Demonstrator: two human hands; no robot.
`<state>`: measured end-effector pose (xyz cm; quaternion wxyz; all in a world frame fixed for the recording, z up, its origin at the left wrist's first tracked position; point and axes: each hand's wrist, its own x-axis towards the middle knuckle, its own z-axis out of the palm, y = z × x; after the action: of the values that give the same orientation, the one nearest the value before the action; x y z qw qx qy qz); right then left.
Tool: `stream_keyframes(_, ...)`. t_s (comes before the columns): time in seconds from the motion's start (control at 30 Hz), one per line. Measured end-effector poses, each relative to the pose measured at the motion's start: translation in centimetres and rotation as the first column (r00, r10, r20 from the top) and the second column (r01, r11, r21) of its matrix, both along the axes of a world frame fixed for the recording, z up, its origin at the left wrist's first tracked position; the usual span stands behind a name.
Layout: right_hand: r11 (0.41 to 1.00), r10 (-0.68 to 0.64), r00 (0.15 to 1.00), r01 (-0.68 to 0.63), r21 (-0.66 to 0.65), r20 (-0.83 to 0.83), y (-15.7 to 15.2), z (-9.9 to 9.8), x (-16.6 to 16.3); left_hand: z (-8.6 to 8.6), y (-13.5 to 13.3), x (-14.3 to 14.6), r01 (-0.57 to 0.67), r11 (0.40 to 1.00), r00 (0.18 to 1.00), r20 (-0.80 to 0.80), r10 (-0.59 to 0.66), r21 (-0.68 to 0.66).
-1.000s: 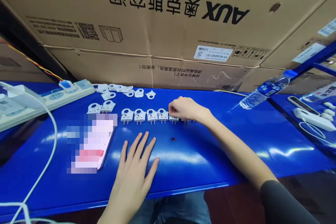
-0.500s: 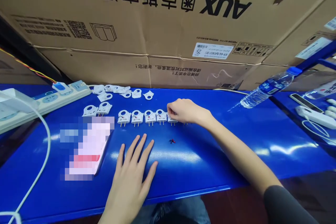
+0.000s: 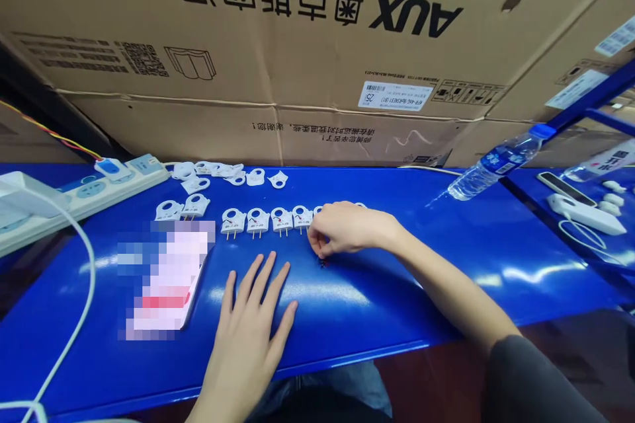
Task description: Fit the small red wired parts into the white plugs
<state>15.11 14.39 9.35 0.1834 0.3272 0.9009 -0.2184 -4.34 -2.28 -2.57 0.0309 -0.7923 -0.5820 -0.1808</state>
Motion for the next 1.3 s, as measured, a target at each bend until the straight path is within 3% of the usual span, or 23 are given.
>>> stream_keyframes(0.13, 0.998, 0.008, 1.0, -0.009, -0.064, -0.021, 0.3, -0.1, 0.2, 0.0, 0.0, 0.0, -0.004, 1.0, 1.0, 0.008, 0.004, -0.016)
stream_keyframes(0.23, 0.999, -0.013, 0.994, 0.009, -0.036, -0.112, 1.1, -0.5, 0.5, 0.1, 0.0, 0.0, -0.005, 1.0, 1.0, 0.006, 0.005, -0.01)
stream_keyframes(0.33, 0.986, -0.13, 0.968, 0.15, 0.078, -0.216, 1.8, -1.3, 0.5, 0.0, -0.1, 0.1, -0.01, 1.0, 1.0, 0.005, 0.01, -0.007)
stream_keyframes(0.43, 0.917, -0.262, 0.915, 0.335, 0.216, -0.308, 2.3, -2.3, -0.1, 0.0, -0.1, 0.1, -0.006, 1.0, 1.0, 0.004, 0.006, -0.006)
stream_keyframes(0.5, 0.889, -0.289, 0.895, 0.383, 0.252, -0.34, 2.4, -2.8, -0.6, 0.0, -0.1, 0.1, -0.006, 1.0, 1.0, 0.003, 0.006, -0.007)
stream_keyframes(0.87, 0.942, -0.161, 0.977, 0.194, 0.272, -0.141, 3.5, -1.9, -2.5, 0.3, 0.6, -0.3, 0.008, 1.0, 1.0, 0.011, -0.008, -0.025)
stream_keyframes(1.3, 0.944, -0.138, 0.988, 0.154, 0.292, -0.073, 2.8, -2.3, -2.9, 0.7, 1.5, -0.2, -0.039, 0.998, 0.995, 0.092, 0.044, -0.059)
